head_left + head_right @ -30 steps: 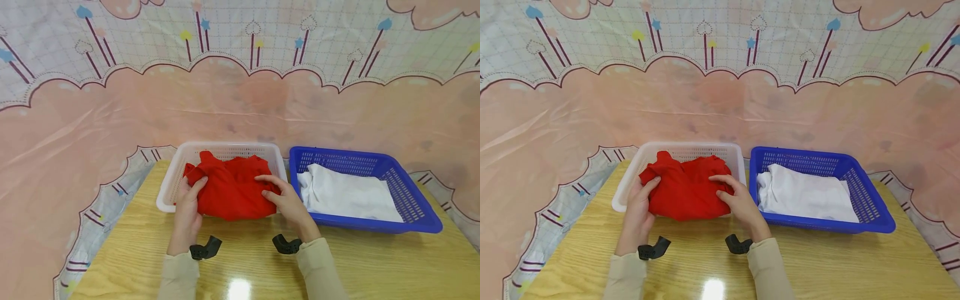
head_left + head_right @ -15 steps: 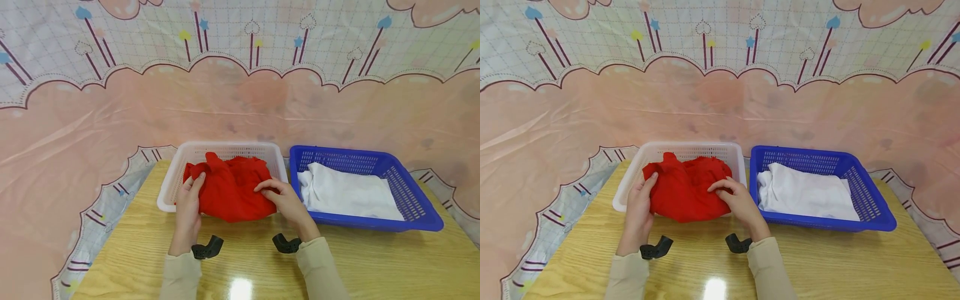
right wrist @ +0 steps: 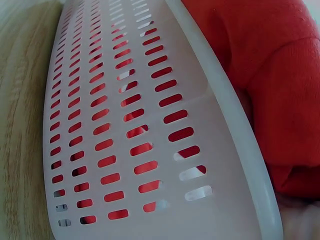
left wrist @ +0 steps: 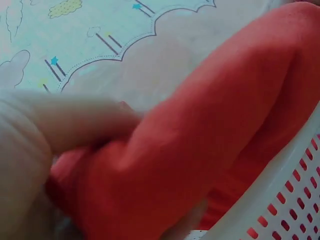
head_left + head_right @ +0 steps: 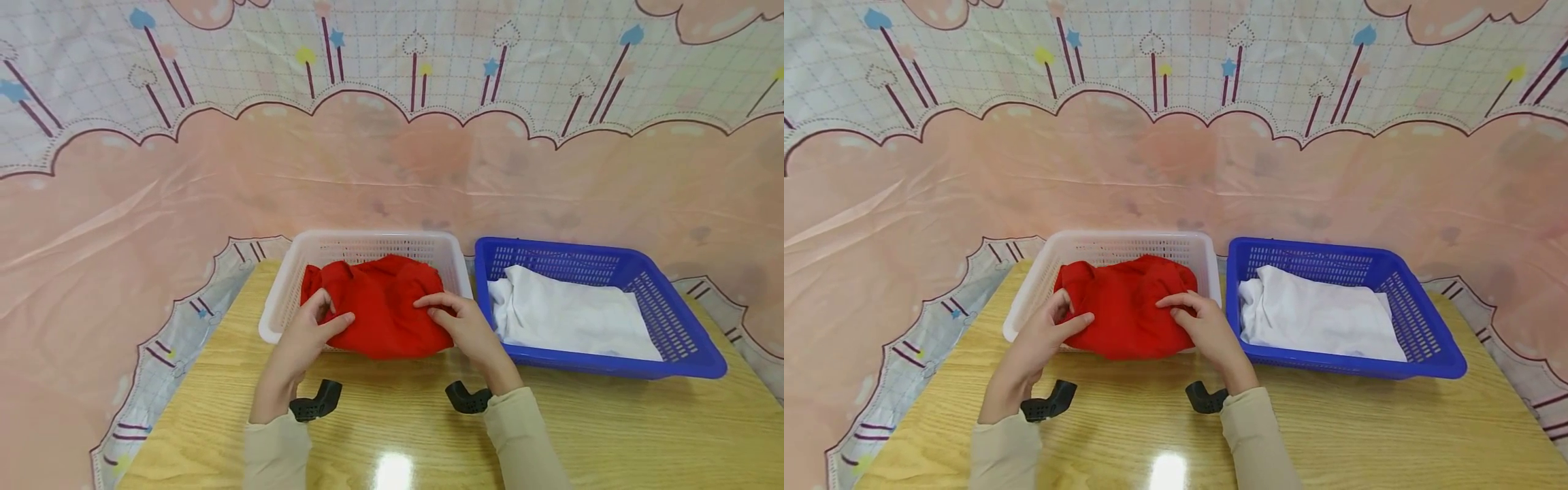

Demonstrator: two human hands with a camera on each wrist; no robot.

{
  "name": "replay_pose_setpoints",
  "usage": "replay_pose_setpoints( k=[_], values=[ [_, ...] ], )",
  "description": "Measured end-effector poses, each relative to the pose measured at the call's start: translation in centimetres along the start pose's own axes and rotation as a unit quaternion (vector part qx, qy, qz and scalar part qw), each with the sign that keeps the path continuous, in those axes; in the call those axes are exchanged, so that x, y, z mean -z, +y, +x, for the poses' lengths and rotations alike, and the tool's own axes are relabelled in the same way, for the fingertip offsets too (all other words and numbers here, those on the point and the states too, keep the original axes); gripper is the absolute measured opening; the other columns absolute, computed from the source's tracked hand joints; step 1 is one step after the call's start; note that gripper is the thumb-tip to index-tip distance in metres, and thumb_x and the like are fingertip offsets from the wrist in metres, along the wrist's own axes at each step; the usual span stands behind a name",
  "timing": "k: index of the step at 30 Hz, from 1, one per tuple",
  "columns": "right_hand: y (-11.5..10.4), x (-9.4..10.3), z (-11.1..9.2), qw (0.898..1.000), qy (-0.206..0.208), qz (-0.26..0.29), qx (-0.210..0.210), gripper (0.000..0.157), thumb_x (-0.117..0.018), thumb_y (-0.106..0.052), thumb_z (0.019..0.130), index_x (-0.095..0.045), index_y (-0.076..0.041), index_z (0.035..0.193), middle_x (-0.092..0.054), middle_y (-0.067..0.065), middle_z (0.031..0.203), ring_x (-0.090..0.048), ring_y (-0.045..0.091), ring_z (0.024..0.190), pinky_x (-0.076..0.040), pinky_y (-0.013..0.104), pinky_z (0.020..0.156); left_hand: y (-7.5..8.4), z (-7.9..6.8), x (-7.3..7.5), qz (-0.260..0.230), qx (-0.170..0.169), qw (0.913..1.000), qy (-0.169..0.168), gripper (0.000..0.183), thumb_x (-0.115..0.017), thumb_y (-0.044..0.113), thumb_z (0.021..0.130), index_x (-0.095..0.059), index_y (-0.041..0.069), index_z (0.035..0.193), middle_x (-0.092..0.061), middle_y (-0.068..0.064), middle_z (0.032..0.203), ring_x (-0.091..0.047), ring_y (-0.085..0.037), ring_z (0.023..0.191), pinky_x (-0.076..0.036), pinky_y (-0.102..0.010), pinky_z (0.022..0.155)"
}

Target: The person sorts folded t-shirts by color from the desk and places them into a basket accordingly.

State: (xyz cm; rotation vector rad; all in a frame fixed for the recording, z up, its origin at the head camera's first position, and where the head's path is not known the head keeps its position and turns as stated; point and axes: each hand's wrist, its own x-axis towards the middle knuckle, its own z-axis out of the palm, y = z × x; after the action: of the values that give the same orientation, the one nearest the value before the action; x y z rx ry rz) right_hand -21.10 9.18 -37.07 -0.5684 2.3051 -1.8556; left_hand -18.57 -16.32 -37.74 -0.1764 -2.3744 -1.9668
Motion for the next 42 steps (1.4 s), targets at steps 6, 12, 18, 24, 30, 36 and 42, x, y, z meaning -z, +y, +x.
replay_pose_setpoints(
  k=[6,12,18,24,30,36,42],
  values=[
    [1.4,0.1,0.5,1.0,0.012,0.006,-0.014,0.025,-0.046,-0.007,0.092,-0.066,-0.016,0.104,-0.055,0.0,0.114,-0.048,0.018,0.108,-0.045,0.033,0.082,-0.2,-0.1,0.2,0.059,-0.056,0.9963,0.026,0.021,-0.063,0.009,0.083,-0.044,0.007,0.075,-0.041,-0.009,0.071,-0.044,-0.021,0.073,-0.037,-0.024,0.057],
    [2.2,-0.1,0.9,0.996,0.059,0.054,-0.039,0.028,-0.044,-0.012,0.093,-0.065,-0.023,0.109,-0.052,0.001,0.12,-0.052,0.019,0.105,-0.048,0.033,0.08,-0.4,-0.2,0.4,0.039,-0.077,0.9961,0.016,0.018,-0.052,0.01,0.09,-0.067,0.018,0.097,-0.055,0.0,0.11,-0.045,-0.017,0.108,-0.045,-0.03,0.082],
    [2.4,-0.5,1.3,0.992,0.113,0.024,-0.045,0.031,-0.045,-0.013,0.093,-0.064,-0.03,0.11,-0.048,-0.004,0.126,-0.044,0.013,0.116,-0.042,0.034,0.09,-0.6,0.0,0.5,0.089,-0.044,0.9942,0.041,0.03,-0.057,0.028,0.087,-0.06,0.029,0.117,-0.038,-0.005,0.136,-0.029,-0.024,0.127,-0.039,-0.039,0.092],
    [2.8,-0.6,1.7,0.986,0.152,-0.067,-0.013,0.032,-0.047,-0.013,0.092,-0.062,-0.034,0.112,-0.046,-0.005,0.129,-0.035,0.01,0.123,-0.031,0.034,0.099,-1.0,0.3,0.5,0.171,-0.036,0.983,0.057,0.039,-0.057,0.039,0.085,-0.055,0.029,0.123,-0.037,-0.009,0.137,-0.031,-0.025,0.125,-0.036,-0.044,0.094],
    [3.2,-0.6,2.1,0.973,0.14,-0.174,0.056,0.033,-0.048,-0.012,0.092,-0.06,-0.031,0.116,-0.05,-0.003,0.126,-0.043,0.012,0.117,-0.037,0.036,0.095,-1.5,0.6,0.4,0.277,-0.082,0.9549,0.069,0.041,-0.056,0.035,0.086,-0.054,0.02,0.125,-0.049,-0.005,0.126,-0.04,-0.024,0.116,-0.036,-0.047,0.091],
    [3.1,-0.9,2.2,0.959,0.132,-0.229,0.098,0.033,-0.049,-0.006,0.09,-0.062,-0.023,0.116,-0.052,0.004,0.124,-0.045,0.015,0.116,-0.038,0.036,0.094,-1.5,0.7,0.1,0.297,-0.082,0.9484,0.076,0.039,-0.054,0.035,0.088,-0.056,0.018,0.123,-0.051,-0.004,0.124,-0.043,-0.023,0.113,-0.036,-0.047,0.091],
    [2.9,-1.1,2.1,0.959,0.13,-0.241,0.068,0.034,-0.048,-0.006,0.089,-0.063,-0.024,0.114,-0.052,0.007,0.124,-0.045,0.016,0.117,-0.039,0.037,0.093,-1.5,0.8,0.0,0.289,-0.061,0.948,0.118,0.027,-0.051,0.029,0.09,-0.066,0.016,0.108,-0.059,-0.002,0.092,-0.049,-0.019,0.073,-0.04,-0.032,0.061]
  ],
)
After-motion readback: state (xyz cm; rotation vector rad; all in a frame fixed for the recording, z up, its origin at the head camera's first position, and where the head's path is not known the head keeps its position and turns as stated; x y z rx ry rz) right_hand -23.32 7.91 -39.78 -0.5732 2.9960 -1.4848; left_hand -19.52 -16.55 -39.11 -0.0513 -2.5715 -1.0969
